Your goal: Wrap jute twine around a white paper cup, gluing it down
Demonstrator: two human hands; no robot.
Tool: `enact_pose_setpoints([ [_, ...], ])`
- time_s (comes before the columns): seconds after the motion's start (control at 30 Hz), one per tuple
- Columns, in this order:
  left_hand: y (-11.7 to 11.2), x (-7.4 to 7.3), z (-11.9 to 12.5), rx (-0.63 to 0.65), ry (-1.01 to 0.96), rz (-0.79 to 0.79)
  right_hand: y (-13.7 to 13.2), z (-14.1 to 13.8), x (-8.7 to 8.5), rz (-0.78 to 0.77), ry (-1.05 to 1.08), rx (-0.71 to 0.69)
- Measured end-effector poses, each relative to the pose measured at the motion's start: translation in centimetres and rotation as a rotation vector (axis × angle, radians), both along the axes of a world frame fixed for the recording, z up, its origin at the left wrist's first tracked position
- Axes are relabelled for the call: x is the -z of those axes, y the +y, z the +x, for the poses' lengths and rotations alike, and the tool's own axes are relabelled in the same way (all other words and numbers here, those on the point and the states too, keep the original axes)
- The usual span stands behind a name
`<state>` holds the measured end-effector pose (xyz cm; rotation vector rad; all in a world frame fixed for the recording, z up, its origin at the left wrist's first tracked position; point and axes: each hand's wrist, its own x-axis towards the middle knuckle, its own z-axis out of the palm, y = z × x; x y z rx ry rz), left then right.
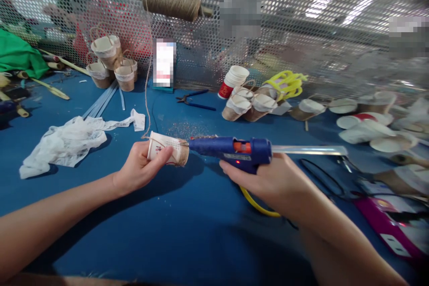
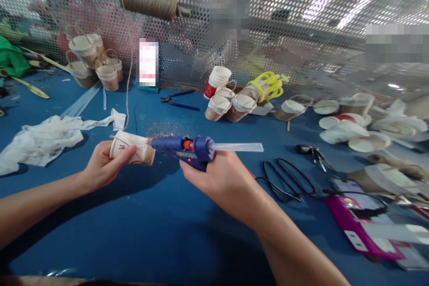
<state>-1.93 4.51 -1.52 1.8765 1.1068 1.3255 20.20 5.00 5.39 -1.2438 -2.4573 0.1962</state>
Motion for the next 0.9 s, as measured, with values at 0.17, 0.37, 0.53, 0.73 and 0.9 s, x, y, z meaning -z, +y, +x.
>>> enact_pose_setpoints([
  [0.17, 0.0, -0.5, -0.1, -0.012, 0.029, 0.041, 1.1, 0.0, -1.0, -0.514, 0.213, 0.086],
  [0.37, 0.6, -0.6, -0.2, -0.110, -0.129, -0.189, 4.5, 1.4, 0.5, -0.661, 0.645, 0.228],
  [0.53, 1.3, -0.4, -0.3, -0.119, -0.236, -0.354, 7.2, 2.0, 3.5, -0.567, 0.441, 0.443],
  [0.73, 0.8, 0.0, -0.3, -0.062, -0.106, -0.269, 9.0, 2.0, 5.8, -0.482, 0.181, 0.570],
  [0.9, 0.1, 0.0, -0.2, 0.068, 0.075, -0.069, 9.1, 2.0, 5.5, -0.367, -0.001, 0.585],
])
